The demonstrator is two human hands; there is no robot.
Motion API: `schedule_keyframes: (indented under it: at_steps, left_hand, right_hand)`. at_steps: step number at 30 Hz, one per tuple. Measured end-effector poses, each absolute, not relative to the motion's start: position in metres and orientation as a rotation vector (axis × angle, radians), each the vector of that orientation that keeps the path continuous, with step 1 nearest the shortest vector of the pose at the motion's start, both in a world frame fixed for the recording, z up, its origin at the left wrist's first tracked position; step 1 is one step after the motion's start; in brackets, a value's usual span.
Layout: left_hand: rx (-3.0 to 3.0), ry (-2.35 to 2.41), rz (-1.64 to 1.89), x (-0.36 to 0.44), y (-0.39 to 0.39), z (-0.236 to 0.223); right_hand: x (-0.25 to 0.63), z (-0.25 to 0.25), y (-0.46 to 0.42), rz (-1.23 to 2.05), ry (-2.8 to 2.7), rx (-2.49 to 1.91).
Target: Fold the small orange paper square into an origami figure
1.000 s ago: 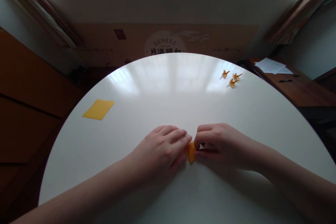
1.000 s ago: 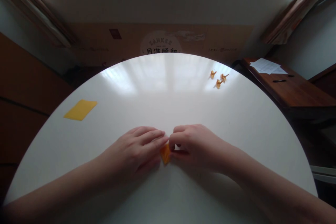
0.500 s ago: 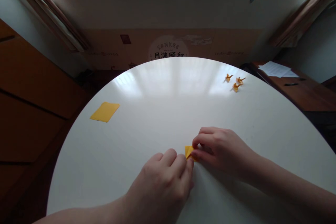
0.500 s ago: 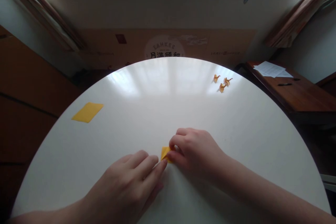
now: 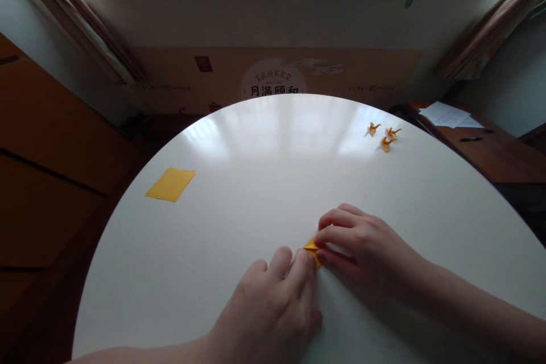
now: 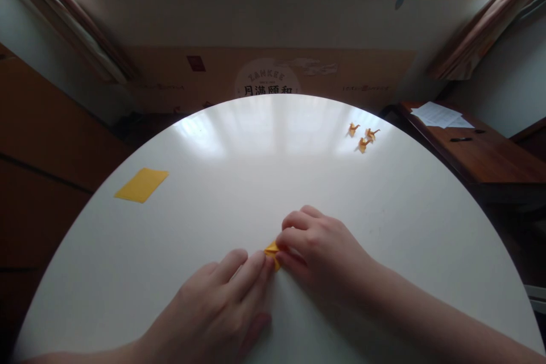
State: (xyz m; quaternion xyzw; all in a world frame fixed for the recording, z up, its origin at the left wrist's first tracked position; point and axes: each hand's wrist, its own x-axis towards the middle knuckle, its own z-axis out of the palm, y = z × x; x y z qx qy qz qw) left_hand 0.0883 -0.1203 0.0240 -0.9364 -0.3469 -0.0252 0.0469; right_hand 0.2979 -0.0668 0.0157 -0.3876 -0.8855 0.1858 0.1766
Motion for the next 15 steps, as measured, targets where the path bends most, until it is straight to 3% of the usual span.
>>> schedule_keyframes:
  at_steps: [15]
  left_hand:
    - [-2.728,-0.944,-0.067,0.090,-0.133,0.016]
  right_hand:
    - [0.300,0.017,-0.065,0.327,-2.664,-0.873]
